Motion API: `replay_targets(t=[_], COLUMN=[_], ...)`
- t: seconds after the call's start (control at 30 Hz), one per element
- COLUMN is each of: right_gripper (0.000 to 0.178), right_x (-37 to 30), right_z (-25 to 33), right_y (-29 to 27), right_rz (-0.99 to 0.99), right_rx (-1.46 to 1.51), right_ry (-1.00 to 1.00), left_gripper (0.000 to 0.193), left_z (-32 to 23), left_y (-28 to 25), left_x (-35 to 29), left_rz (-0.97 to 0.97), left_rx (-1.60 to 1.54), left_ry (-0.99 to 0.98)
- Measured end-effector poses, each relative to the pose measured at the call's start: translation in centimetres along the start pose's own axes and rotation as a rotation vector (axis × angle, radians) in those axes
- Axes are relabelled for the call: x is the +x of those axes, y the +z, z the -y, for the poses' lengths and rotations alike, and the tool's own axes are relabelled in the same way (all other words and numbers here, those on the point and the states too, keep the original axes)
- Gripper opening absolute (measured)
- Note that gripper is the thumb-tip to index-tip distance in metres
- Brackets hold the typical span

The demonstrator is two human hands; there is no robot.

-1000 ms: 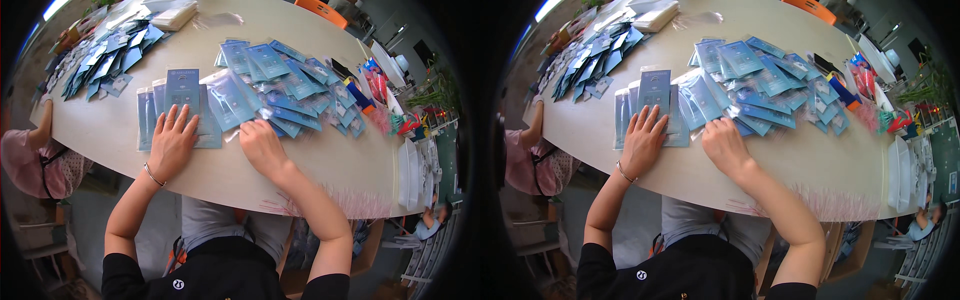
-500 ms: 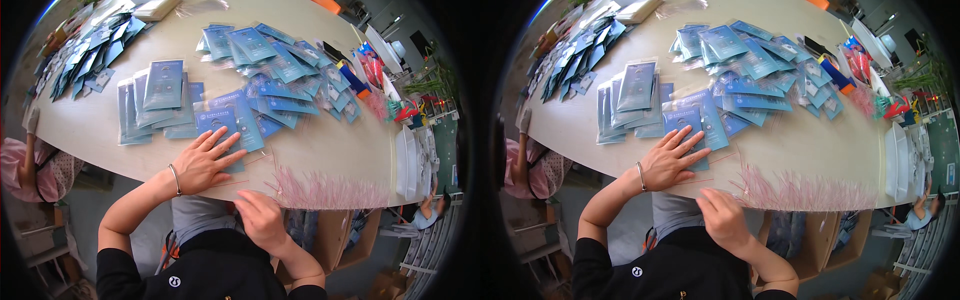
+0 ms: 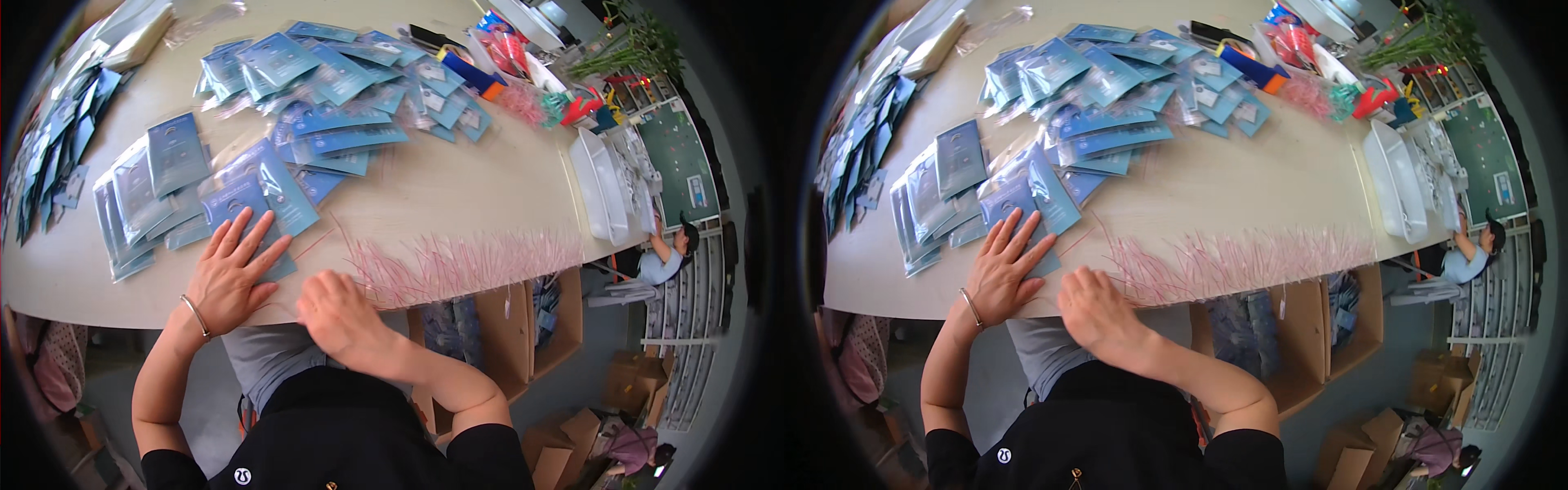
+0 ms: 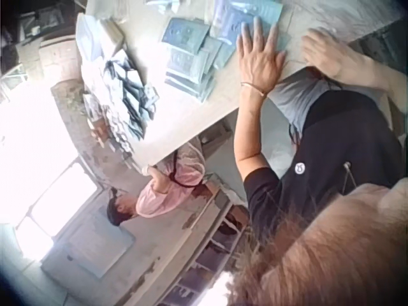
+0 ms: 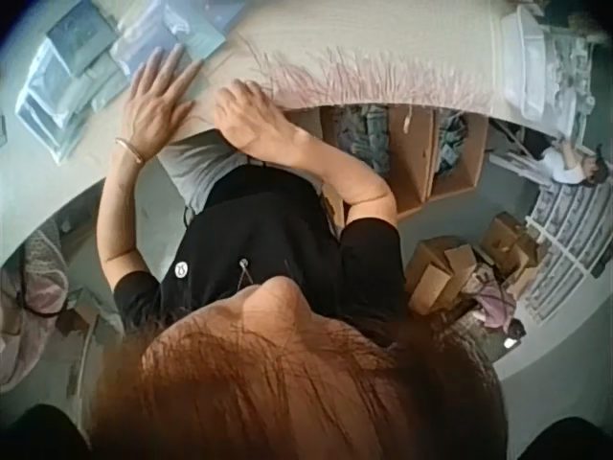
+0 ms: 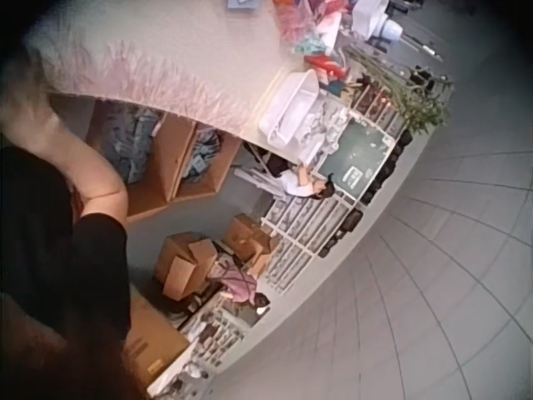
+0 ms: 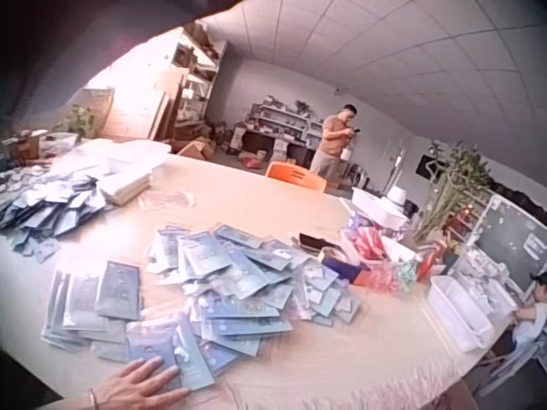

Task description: The person places blue keychains into clear plastic bags and seals them. They then stack the packaged items on the table and periodically transfer the stacks into a cardboard box.

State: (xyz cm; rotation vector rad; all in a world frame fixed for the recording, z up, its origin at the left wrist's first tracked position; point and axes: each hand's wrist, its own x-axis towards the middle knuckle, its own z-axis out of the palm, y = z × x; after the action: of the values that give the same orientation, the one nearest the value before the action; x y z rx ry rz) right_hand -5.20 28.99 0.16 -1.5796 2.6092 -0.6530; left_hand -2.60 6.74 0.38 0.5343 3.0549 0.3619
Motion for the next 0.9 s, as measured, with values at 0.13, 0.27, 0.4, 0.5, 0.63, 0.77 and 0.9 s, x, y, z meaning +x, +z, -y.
replay_targets(t=[0.13,0.27,0.4,0.5,0.63,0.77,0.9], right_gripper=[0.013,0.011,0.010,0.008,0.009,0.031,0.043], right_x=[-3.5,-8.3,-15.4,-16.7,-15.1,-9.6,-3.5], right_z=[2.1,-2.9,-8.2,-9.1,-7.2,-3.4,-0.2], right_y=[-2.9,-8.2,-7.5,-5.8,-7.2,-7.1,-2.0], right_rz=[0.065,-0.454,-0.542,-0.472,-0.311,-0.435,-0.149], right_rx=[0.451,0.309,-0.265,-0.347,-0.549,-0.269,0.016], right_ry=[-0.029,0.639,0.973,1.006,0.953,0.629,0.059], left_gripper=[0.067,0.068,0.069,0.069,0.073,0.080,0.065], left_z=[-0.1,-0.1,-0.3,-0.3,-0.2,-0.1,0.4], left_y=[0.3,0.2,0.2,0.0,0.0,-0.9,-1.0], left_x=[0.3,-0.6,0.1,0.2,-1.0,-2.4,-3.4], left_rz=[0.018,0.021,0.018,0.030,0.033,0.078,0.099], left_rx=[-0.011,0.001,-0.003,-0.013,0.016,-0.065,-0.206], left_ry=[-0.001,-0.048,-0.019,-0.017,0.004,0.063,0.114])
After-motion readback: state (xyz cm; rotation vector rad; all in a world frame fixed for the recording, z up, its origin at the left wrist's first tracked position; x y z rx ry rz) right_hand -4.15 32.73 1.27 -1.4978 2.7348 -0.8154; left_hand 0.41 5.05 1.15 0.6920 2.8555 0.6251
